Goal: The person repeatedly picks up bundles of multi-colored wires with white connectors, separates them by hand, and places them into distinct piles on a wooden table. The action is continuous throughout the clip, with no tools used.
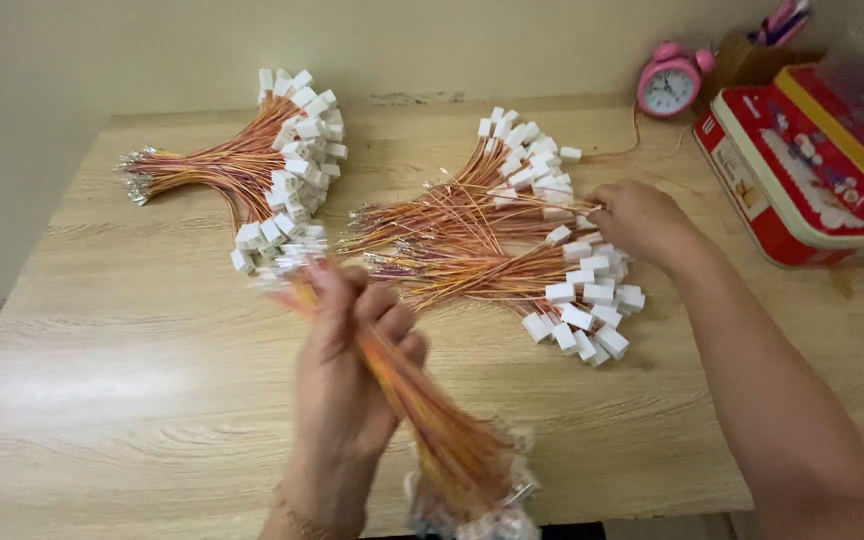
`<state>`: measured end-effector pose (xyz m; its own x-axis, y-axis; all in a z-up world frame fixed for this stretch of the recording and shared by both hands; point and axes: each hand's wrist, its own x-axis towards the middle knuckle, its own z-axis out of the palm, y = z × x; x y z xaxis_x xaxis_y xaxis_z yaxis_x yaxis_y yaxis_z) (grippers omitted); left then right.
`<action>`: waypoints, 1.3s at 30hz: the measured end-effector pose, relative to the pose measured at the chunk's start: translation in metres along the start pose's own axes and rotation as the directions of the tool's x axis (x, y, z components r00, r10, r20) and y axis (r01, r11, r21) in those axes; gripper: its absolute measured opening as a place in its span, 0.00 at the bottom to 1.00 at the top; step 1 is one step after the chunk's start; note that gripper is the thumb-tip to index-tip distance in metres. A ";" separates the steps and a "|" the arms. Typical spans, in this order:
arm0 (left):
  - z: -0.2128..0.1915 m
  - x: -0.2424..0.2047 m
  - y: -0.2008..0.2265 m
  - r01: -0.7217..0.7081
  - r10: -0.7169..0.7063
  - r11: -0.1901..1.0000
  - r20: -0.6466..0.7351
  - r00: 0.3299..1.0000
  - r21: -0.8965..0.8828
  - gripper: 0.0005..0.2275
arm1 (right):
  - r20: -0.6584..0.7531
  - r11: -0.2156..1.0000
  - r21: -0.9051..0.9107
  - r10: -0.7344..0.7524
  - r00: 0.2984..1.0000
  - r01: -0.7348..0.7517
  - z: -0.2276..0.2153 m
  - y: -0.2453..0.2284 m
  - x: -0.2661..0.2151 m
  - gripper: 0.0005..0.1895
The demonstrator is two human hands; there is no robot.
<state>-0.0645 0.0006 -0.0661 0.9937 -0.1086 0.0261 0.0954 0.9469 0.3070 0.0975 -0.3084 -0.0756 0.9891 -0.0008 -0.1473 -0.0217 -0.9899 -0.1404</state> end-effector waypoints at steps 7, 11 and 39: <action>0.010 0.052 -0.062 0.100 -0.114 0.992 -0.182 0.977 -0.080 0.14 | -0.055 0.970 -0.056 -0.240 0.969 0.237 -0.110 -0.035 -0.024 0.21; 0.035 0.057 -0.078 0.181 -0.226 0.972 -0.388 0.894 -0.149 0.16 | -0.226 0.971 0.014 -0.231 0.946 0.240 -0.157 -0.072 -0.054 0.20; -0.031 0.085 -0.048 -0.023 0.014 0.874 -0.023 1.000 -0.486 0.31 | -0.303 0.741 -0.038 -0.648 0.699 0.670 -0.059 -0.084 -0.161 0.15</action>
<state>0.0175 -0.0450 -0.1085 0.9961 -0.0882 0.0089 0.0883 0.9769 -0.1947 -0.0511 -0.2339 0.0177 0.7497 0.5976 0.2842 0.6524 -0.7395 -0.1660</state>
